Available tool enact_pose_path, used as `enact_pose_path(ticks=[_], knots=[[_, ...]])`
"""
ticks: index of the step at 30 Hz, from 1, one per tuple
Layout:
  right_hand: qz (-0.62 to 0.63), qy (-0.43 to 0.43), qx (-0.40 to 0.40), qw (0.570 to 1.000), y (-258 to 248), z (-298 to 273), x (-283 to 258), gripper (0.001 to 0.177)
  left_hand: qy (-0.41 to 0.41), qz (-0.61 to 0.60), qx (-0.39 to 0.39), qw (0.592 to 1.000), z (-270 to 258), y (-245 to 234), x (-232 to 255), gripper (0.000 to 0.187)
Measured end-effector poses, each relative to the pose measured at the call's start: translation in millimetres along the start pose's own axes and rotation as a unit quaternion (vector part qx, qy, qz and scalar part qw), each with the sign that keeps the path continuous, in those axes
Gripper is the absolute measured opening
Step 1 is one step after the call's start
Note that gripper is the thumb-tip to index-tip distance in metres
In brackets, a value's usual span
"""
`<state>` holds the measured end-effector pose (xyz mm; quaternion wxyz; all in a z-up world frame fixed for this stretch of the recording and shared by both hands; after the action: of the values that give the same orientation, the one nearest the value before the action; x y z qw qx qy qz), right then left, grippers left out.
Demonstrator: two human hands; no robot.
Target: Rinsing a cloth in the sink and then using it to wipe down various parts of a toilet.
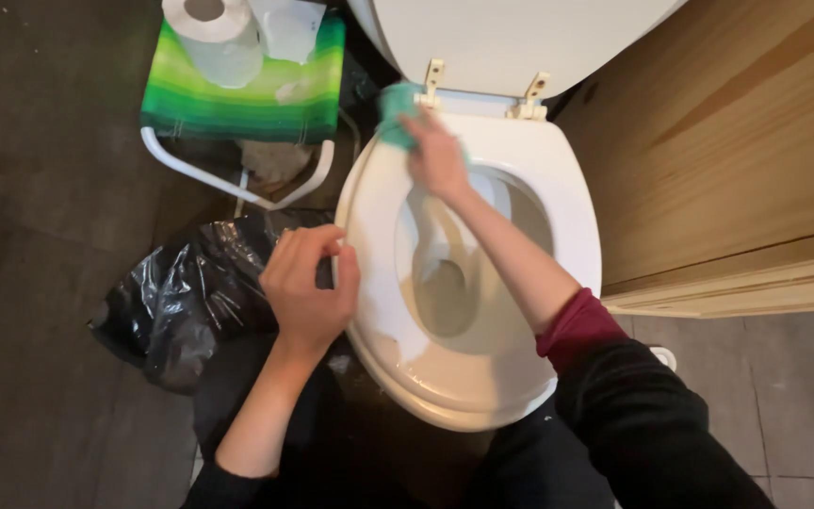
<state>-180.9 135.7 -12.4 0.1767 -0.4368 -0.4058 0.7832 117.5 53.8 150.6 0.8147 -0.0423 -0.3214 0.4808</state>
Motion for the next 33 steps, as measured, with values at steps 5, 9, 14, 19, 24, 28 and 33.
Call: enact_pose_path(ticks=[5, 9, 14, 19, 24, 28, 33], knots=[[0.226, 0.044, -0.243, 0.942, -13.9, -119.1, -92.6, 0.059, 0.018, 0.006, 0.025, 0.999, -3.5, -10.4, -3.2, 0.012], [0.129, -0.182, -0.302, 0.927, -69.8, -224.7, -125.4, 0.065, 0.009, 0.01, 0.009, 1.0, -0.8, -3.2, -4.7, 0.009], [0.127, -0.101, -0.323, 0.932, -102.4, -270.6, -0.7, 0.063, -0.03, 0.026, -0.042, 0.998, 31.7, 23.7, -7.7, 0.007], [0.313, 0.313, -0.023, 0.897, -207.1, -134.8, 103.9, 0.037, -0.088, 0.023, -0.097, 0.991, 68.0, 68.2, -3.9, 0.009], [0.316, 0.023, 0.422, 0.849, -330.7, -5.0, 50.8, 0.066, -0.054, -0.013, -0.076, 0.996, 83.6, 105.1, 18.2, 0.014], [0.183, -0.044, 0.481, 0.856, -350.3, 94.4, -17.3, 0.078, -0.038, -0.027, -0.055, 0.997, 83.1, 99.1, 34.8, 0.016], [-0.012, -0.04, 0.532, 0.846, -333.7, 162.6, -71.6, 0.081, -0.045, -0.047, -0.028, 0.997, 80.5, 83.9, 33.4, 0.016]])
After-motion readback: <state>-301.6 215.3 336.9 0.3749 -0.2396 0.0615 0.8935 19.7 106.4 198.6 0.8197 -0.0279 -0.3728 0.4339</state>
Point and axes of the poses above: each hand's wrist, its own z-axis towards the middle knuckle, its own y-axis out of the palm, x = y × z, the point moved 8 cm from there along z, towards the middle knuckle, and after that the axes turned 11 degrees about y, right-handed, at the moved point
